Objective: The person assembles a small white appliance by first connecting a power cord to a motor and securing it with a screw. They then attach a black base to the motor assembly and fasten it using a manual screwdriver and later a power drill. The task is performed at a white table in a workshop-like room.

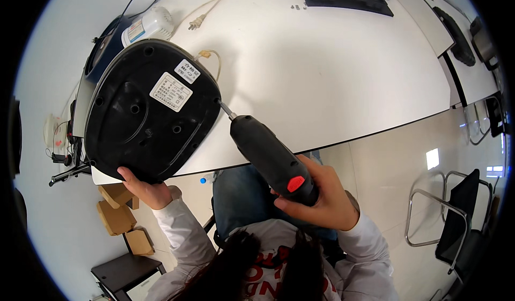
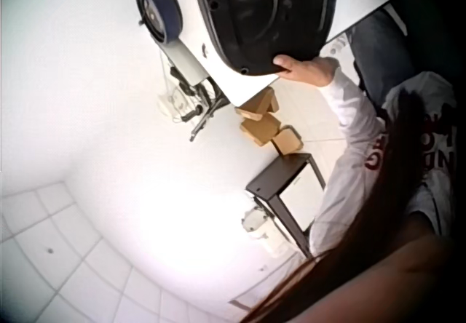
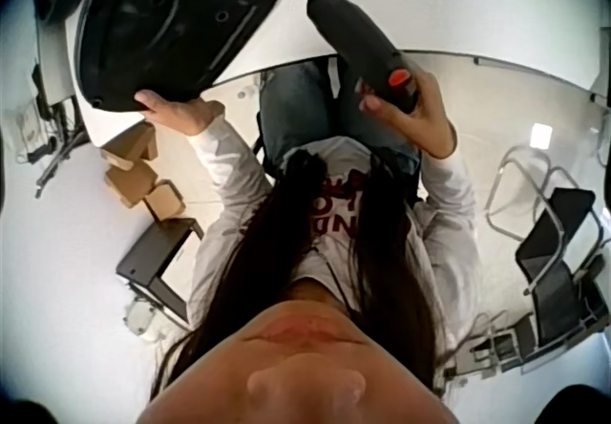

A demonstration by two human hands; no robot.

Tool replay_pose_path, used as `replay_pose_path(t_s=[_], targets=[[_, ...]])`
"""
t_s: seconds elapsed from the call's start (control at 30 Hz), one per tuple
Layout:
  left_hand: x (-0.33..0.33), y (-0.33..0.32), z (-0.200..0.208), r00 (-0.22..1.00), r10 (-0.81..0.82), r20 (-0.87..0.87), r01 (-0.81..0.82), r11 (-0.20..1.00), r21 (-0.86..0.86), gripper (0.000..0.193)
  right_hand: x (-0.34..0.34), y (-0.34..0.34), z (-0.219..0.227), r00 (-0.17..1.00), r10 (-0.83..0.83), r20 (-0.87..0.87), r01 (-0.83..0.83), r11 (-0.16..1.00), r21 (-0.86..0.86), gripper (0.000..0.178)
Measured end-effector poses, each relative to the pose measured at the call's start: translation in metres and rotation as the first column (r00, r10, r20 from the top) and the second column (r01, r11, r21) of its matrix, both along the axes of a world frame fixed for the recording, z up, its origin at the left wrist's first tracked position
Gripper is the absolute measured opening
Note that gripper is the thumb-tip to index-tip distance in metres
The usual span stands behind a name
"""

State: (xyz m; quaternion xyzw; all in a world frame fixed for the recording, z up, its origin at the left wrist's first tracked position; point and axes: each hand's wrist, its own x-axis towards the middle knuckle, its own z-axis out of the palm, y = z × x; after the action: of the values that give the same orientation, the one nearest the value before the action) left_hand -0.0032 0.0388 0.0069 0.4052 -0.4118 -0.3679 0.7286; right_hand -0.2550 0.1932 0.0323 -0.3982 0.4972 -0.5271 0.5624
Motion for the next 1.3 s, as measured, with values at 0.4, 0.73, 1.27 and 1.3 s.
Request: replay_pose_path(t_s=[0.4, 0.73, 1.27, 1.3], targets=[[-0.003, -0.001, -0.001, 0.999, 0.053, -0.012, -0.053, 0.999, 0.001, 0.063, 0.003, -0.007, -0.009, 0.987, 0.004, 0.16, -0.004, 1.0, 0.0, 0.037], [-0.003, -0.001, -0.001, 0.998, 0.047, -0.034, -0.046, 0.999, 0.016, 0.063, 0.0, 0.024, -0.028, 0.969, -0.112, 0.22, 0.122, 0.992, -0.03, 0.045], [-0.002, -0.002, -0.002, 0.999, 0.006, -0.034, -0.006, 1.0, 0.004, 0.061, 0.002, 0.033, -0.03, 0.919, -0.28, 0.277, 0.299, 0.954, -0.027, 0.067], [-0.004, -0.002, 0.0, 0.999, 0.009, -0.041, -0.009, 1.0, 0.011, 0.06, 0.004, 0.033, -0.029, 0.92, -0.283, 0.273, 0.303, 0.953, -0.031, 0.062]])
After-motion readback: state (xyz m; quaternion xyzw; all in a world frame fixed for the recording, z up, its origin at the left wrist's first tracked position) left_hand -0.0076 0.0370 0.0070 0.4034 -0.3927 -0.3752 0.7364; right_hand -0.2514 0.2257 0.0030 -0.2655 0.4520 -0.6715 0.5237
